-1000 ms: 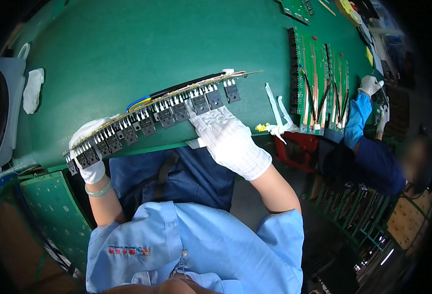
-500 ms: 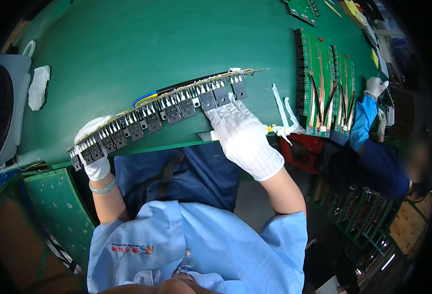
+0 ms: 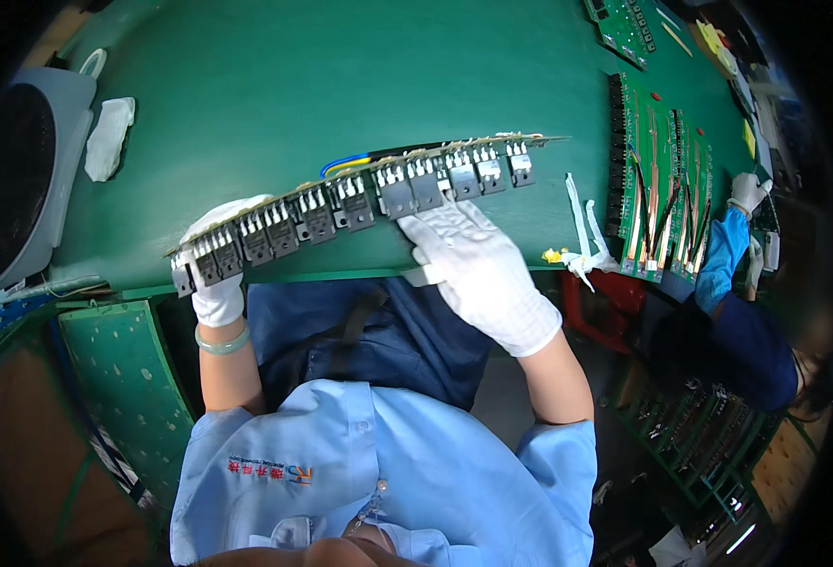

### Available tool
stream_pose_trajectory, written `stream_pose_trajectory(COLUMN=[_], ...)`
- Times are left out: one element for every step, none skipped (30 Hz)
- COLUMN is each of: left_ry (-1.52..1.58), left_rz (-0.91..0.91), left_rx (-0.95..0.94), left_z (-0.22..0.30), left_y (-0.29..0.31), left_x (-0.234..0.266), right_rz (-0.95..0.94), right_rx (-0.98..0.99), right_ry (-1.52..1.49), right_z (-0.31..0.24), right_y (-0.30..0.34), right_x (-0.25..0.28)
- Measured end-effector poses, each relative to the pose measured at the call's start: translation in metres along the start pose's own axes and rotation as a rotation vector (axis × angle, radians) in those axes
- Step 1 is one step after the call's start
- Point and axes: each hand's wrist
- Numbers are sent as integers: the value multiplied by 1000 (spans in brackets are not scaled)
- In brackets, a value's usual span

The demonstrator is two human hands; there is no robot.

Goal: The user is seen assembling multiple electronic components and wires onto a large green printed circuit board (PCB) on a factory production line.

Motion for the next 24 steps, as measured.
stream_pose_trajectory(left_ry=[53,50,55,-383,-818,-354,-25,326,108,224,340,378,415,100,76,-37,-153,-150,-120,-88,-82,-33,16,119], left_rz=[4,41,196,390,565,496,230,226,176,138,101,20,-59,-223,-274,-339,-401,-405,-450,-496,-503,-493,-481,-456], left_rx=[71,35,-24,-28,-31,-131,-252,-70,3,-74,-149,-72,7,-148,-105,-227,-348,-341,-290,-237,-230,-221,-213,-157], left_z=[-4,-4,-13,-15,-15,-16,11,0,25,23,18,20,25,20,28,26,22,23,26,25,20,12,9,10], left_y=[2,5,9,19,22,20,4,12,3,-1,-4,-5,-6,-17,-18,-22,-26,-28,-29,-30,-29,-28,-26,-23], left_x=[2,-2,-5,-16,-34,-47,-66,-72,-85,-91,-92,-91,-87,-73,-70,-64,-60,-59,-59,-58,-57,-56,-57,-58], right_rz=[1,93,186,375,347,382,417,430,519,473,426,436,432,400,362,333,331,351,372,353,352,407,460,398], right_rx=[9,-169,-349,-432,-508,-522,-546,-594,-505,-439,-373,-410,-412,-364,-309,-401,-407,-464,-522,-560,-572,-469,-365,-367], right_ry=[-7,-69,-130,-396,-115,-156,-188,-269,-286,-189,-94,-177,-178,-144,-120,-114,-118,-78,-37,-94,-95,-77,-58,6], right_z=[1,-3,-10,-21,-28,-36,-44,-54,-54,-53,-52,-61,-62,-63,-66,-70,-70,-71,-73,-75,-77,-78,-77,-76], right_y=[3,10,18,27,26,20,15,10,9,12,15,14,16,19,21,25,27,28,28,26,21,14,11,11], right_x=[0,0,0,-3,-3,-7,-14,-19,-30,-31,-32,-32,-34,-36,-38,-41,-47,-53,-58,-61,-62,-61,-60,-60])
Point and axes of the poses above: each hand's wrist, its own y-axis away from the middle knuckle, its own x-axis out of the back of the hand, z = x × y, and after that the axes turned 7 degrees about -y, right-handed
